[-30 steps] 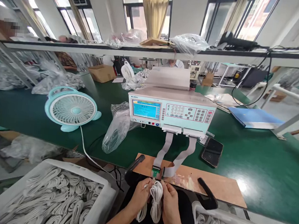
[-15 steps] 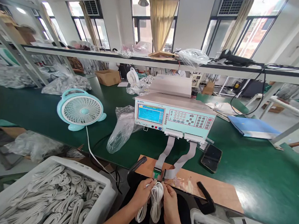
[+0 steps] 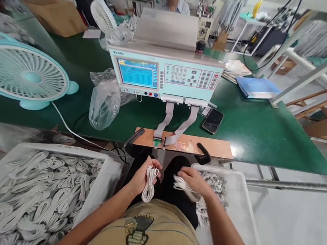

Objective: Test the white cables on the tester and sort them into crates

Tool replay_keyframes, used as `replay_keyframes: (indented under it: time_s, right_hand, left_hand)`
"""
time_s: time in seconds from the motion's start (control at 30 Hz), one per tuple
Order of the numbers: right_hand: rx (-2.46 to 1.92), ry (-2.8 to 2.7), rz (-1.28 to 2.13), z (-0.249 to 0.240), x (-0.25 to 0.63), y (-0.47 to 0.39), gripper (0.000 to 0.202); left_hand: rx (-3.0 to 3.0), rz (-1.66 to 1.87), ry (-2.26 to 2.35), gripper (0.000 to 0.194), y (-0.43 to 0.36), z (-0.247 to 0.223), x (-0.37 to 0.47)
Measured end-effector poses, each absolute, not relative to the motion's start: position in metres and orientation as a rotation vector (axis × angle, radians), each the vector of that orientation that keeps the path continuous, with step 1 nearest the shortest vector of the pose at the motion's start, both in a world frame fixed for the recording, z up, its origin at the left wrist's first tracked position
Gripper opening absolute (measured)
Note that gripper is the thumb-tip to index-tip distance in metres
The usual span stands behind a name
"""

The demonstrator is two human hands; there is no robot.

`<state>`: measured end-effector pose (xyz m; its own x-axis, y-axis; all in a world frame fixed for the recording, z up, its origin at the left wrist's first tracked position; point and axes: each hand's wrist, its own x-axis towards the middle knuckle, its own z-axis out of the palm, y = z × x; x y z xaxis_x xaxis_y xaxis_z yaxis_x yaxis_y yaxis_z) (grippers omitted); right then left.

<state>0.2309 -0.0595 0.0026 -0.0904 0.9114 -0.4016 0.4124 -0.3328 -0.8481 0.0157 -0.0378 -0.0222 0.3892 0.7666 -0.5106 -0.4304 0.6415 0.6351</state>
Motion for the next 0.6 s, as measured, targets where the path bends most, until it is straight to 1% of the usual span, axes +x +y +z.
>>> replay_keyframes:
  time_s: [0.07,0.1,0.13,0.17,0.27,0.37,0.43,0.5,0.6]
  right_hand:
    - [-2.105,-1.663,0.987,0.005,0.264,-0.071,0.023]
    - [-2.209,-1.738,0.769,0.006,0.271,-0.075,0.018]
    - [-2.229,-1.806,0.621,0.006,0.27,-0.08,0.014]
    - [-2.163,-1.883,0.57,0.007,0.261,-0.084,0.012]
    - [-1.715,-2.073,0.745,0.005,0.209,-0.091,0.015]
    - [-1.652,-2.026,0.646,-0.002,0.164,-0.089,0.013]
    - [-1.652,-1.984,0.575,-0.008,0.153,-0.084,0.011]
    - [-1.575,-1.962,0.589,-0.011,0.155,-0.078,0.014]
    - [-1.418,-1.907,0.695,-0.009,0.161,-0.07,0.02]
  left_hand:
    - [0.344,0.795,0.82,0.047,-0.039,-0.024,0.014]
    - [0.324,0.797,0.81,0.048,-0.038,-0.026,0.015]
    - [0.316,0.797,0.812,0.048,-0.038,-0.027,0.017]
    - [0.315,0.789,0.825,0.048,-0.038,-0.027,0.021]
    - [0.351,0.757,0.91,0.047,-0.04,-0.027,0.035]
    - [0.486,0.824,1.005,0.04,-0.048,-0.022,0.044]
    - [0.631,0.892,1.063,0.033,-0.053,-0.018,0.043]
    - [0.801,0.896,1.116,0.026,-0.055,-0.012,0.038]
    - [1.078,0.886,1.175,0.022,-0.053,-0.005,0.027]
